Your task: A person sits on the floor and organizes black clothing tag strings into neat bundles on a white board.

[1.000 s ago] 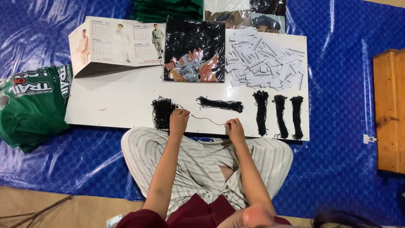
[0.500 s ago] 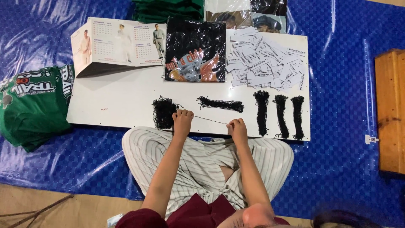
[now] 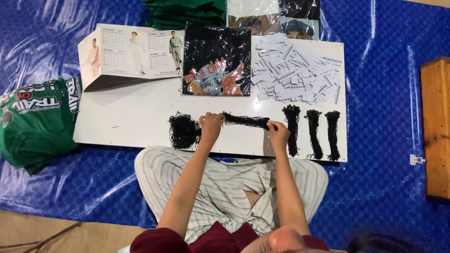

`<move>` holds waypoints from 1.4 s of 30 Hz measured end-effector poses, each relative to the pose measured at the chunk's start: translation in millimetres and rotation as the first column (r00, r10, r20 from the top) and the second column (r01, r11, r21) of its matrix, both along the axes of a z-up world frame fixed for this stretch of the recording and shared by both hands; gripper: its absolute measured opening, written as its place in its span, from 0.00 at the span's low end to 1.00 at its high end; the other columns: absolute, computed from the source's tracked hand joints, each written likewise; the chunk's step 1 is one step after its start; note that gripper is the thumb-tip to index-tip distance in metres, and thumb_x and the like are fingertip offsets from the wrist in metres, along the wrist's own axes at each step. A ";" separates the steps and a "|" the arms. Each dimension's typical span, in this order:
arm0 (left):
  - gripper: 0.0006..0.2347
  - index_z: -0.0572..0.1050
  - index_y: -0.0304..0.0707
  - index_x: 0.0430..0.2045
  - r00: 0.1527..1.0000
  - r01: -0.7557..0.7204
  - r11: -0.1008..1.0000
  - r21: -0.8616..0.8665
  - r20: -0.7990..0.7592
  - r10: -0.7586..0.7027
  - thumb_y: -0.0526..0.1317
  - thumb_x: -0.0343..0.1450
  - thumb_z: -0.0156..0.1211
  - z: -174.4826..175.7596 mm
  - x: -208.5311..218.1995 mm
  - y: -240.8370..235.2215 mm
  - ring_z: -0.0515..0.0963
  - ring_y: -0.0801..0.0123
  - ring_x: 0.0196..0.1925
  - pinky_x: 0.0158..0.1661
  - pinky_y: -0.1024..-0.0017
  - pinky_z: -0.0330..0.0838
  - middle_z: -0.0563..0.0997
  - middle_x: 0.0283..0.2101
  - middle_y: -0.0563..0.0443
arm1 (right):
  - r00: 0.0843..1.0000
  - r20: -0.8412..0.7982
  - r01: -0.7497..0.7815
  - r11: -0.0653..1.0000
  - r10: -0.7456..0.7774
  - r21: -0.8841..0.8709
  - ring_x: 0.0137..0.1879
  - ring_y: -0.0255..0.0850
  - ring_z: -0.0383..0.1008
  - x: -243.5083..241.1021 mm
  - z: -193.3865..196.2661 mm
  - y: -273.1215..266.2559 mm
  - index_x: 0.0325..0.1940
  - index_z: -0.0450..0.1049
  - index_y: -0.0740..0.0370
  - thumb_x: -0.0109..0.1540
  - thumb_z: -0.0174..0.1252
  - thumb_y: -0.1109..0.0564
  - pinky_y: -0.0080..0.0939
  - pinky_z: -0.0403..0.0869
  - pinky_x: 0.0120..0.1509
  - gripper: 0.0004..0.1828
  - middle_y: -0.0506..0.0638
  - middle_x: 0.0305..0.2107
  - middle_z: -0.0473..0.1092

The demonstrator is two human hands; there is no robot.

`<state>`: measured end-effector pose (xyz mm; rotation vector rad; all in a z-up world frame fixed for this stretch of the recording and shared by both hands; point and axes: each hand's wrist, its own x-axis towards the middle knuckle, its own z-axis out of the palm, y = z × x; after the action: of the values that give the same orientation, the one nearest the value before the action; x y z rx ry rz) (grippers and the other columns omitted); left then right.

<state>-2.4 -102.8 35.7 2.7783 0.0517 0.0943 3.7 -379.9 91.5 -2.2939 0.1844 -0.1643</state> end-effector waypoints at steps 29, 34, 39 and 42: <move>0.13 0.72 0.52 0.50 0.991 0.028 0.999 0.045 -0.130 -0.022 0.45 0.72 0.62 14.1 8.9 10.9 0.74 0.63 0.52 0.56 0.56 0.64 0.77 0.45 0.54 | 0.994 -0.058 0.092 0.995 -0.091 0.022 0.42 0.49 0.78 -9.7 -33.5 -7.2 0.46 0.78 0.55 0.64 0.66 0.52 0.46 0.77 0.46 0.09 0.53 0.36 0.73; 0.12 0.71 0.55 0.50 0.995 0.030 0.996 0.080 -0.098 -0.022 0.45 0.73 0.61 20.9 3.4 24.2 0.74 0.65 0.53 0.57 0.58 0.65 0.77 0.45 0.56 | 0.995 -0.064 0.082 0.996 -0.079 0.041 0.43 0.49 0.78 -19.4 -27.0 -1.4 0.47 0.78 0.56 0.64 0.65 0.52 0.47 0.77 0.47 0.09 0.54 0.37 0.73; 0.12 0.74 0.54 0.48 0.989 0.051 0.994 0.100 -0.141 -0.036 0.51 0.74 0.59 50.2 -24.1 53.8 0.73 0.63 0.55 0.58 0.58 0.61 0.79 0.47 0.54 | 0.998 -0.053 0.045 0.996 -0.041 0.073 0.42 0.49 0.78 -30.5 -16.4 7.3 0.48 0.78 0.57 0.66 0.63 0.51 0.47 0.77 0.46 0.10 0.54 0.37 0.73; 0.24 0.71 0.54 0.56 0.969 0.046 0.989 0.139 -0.246 -0.011 0.53 0.67 0.69 82.0 -46.8 65.1 0.64 0.52 0.64 0.58 0.56 0.58 0.69 0.62 0.47 | 0.999 -0.035 0.016 0.999 -0.015 0.045 0.41 0.49 0.78 -33.0 -22.8 11.7 0.47 0.78 0.57 0.65 0.64 0.51 0.47 0.77 0.46 0.10 0.53 0.36 0.73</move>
<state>-49.3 -37.7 117.7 2.9177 0.0696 -0.2635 -29.3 -368.2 68.7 -2.2514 0.2219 -0.1267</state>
